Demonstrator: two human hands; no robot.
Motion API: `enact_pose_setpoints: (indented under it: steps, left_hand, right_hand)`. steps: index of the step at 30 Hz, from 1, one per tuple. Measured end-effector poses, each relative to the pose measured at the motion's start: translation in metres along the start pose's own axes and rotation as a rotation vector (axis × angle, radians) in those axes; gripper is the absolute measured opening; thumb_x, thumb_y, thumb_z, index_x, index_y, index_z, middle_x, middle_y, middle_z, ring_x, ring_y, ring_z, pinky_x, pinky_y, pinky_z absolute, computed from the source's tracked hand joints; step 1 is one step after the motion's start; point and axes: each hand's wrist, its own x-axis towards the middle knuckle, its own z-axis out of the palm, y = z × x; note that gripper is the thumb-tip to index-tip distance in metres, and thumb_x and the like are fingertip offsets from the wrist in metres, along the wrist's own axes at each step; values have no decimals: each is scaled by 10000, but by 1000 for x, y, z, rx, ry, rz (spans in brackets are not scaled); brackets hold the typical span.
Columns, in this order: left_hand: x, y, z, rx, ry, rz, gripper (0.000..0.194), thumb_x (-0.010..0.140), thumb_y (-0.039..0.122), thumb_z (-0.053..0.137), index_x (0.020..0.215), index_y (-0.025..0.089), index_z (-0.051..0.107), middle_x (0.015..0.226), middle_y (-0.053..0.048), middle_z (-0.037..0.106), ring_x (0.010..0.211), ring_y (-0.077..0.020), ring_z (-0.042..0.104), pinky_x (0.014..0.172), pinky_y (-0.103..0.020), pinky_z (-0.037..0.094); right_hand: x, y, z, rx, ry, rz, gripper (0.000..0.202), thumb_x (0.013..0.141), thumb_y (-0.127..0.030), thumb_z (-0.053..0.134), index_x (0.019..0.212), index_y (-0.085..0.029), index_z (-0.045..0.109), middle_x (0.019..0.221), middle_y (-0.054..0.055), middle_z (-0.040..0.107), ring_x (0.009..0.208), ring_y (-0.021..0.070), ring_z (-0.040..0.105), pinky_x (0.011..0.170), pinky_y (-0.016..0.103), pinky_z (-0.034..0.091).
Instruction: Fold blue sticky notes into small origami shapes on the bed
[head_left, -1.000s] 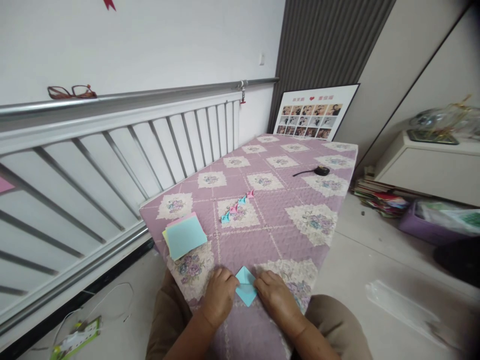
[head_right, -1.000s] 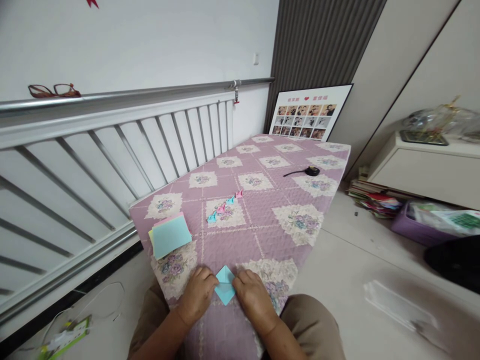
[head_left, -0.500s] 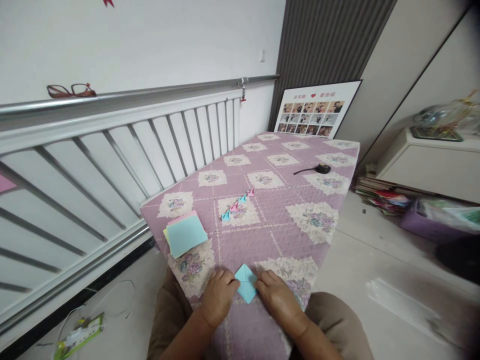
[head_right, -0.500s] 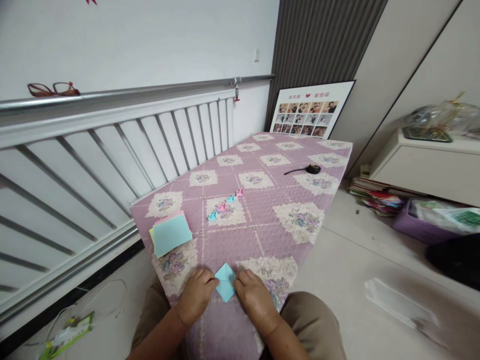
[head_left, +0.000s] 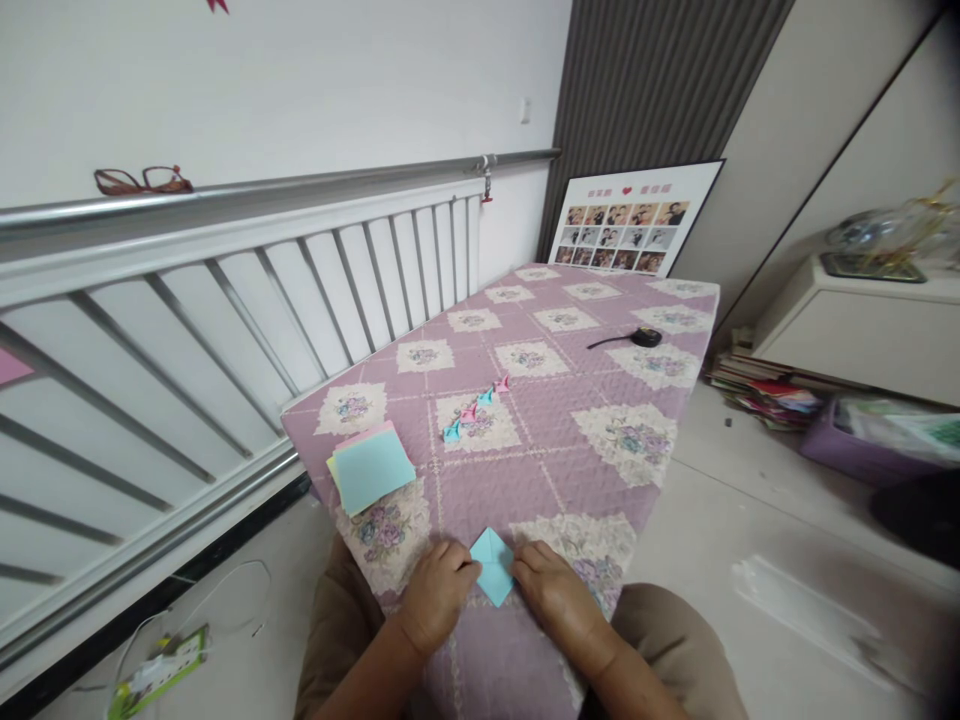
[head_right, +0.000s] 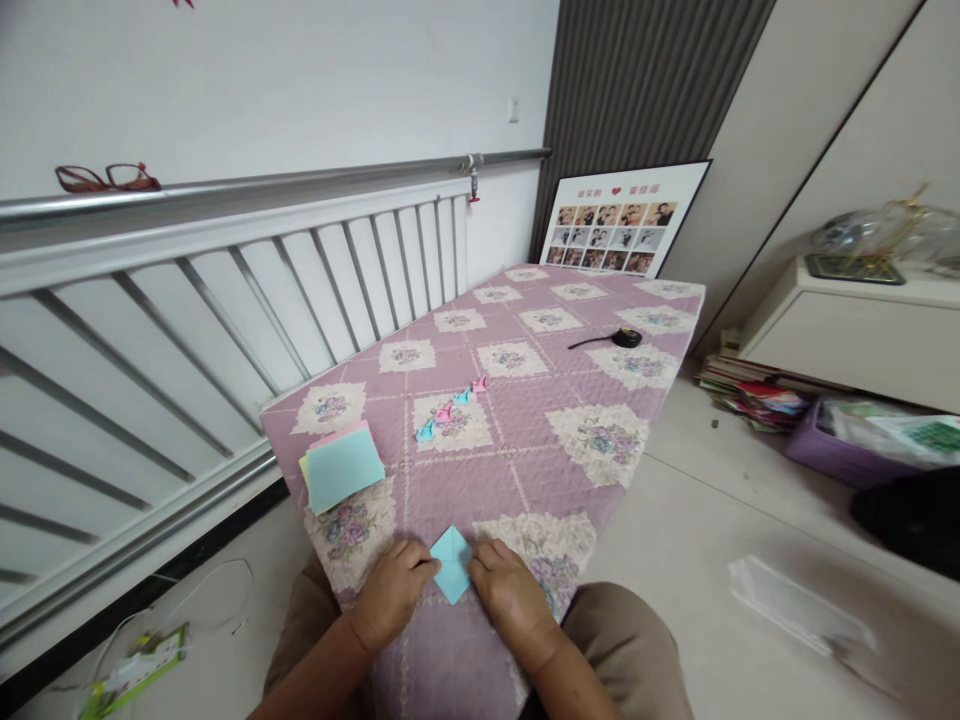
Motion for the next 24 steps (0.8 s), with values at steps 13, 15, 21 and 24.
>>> enact_pose_setpoints:
  steps: [13, 15, 21, 24]
  left_hand:
    - [2, 1, -11, 18, -40, 54, 172, 934, 219, 500, 1064, 248, 608, 937, -2, 588, 866, -167, 485, 725, -272, 374]
    - [3, 2, -14, 29, -53, 74, 224, 938, 219, 491, 1141, 270, 572, 935, 0, 578, 860, -169, 479, 710, -270, 372]
    - [5, 5, -20, 74, -80, 111, 206, 945, 261, 478, 1122, 304, 577, 899, -1, 553, 839, -183, 470, 688, -279, 357]
    - [6, 6, -19, 91, -81, 118, 206, 957, 266, 453, 1115, 298, 581, 900, -5, 550, 840, -179, 468, 695, -278, 355]
  right_hand:
    - [-2, -3, -2, 10, -21, 33, 215, 907, -158, 444, 794, -211, 618, 844, 32, 630, 833, 191, 555, 777, 280, 439]
    - [-2, -3, -2, 12, -17, 34, 208, 905, -156, 447, 811, -212, 624, 851, 31, 635, 837, 191, 559, 789, 282, 439]
    - [-6, -3, 1, 27, 22, 55, 189, 888, -132, 478, 833, -216, 638, 891, 27, 648, 875, 185, 574, 823, 284, 443]
    - [-6, -7, 0, 18, 50, 93, 179, 875, -122, 497, 835, -213, 647, 878, 33, 658, 869, 201, 581, 795, 314, 455]
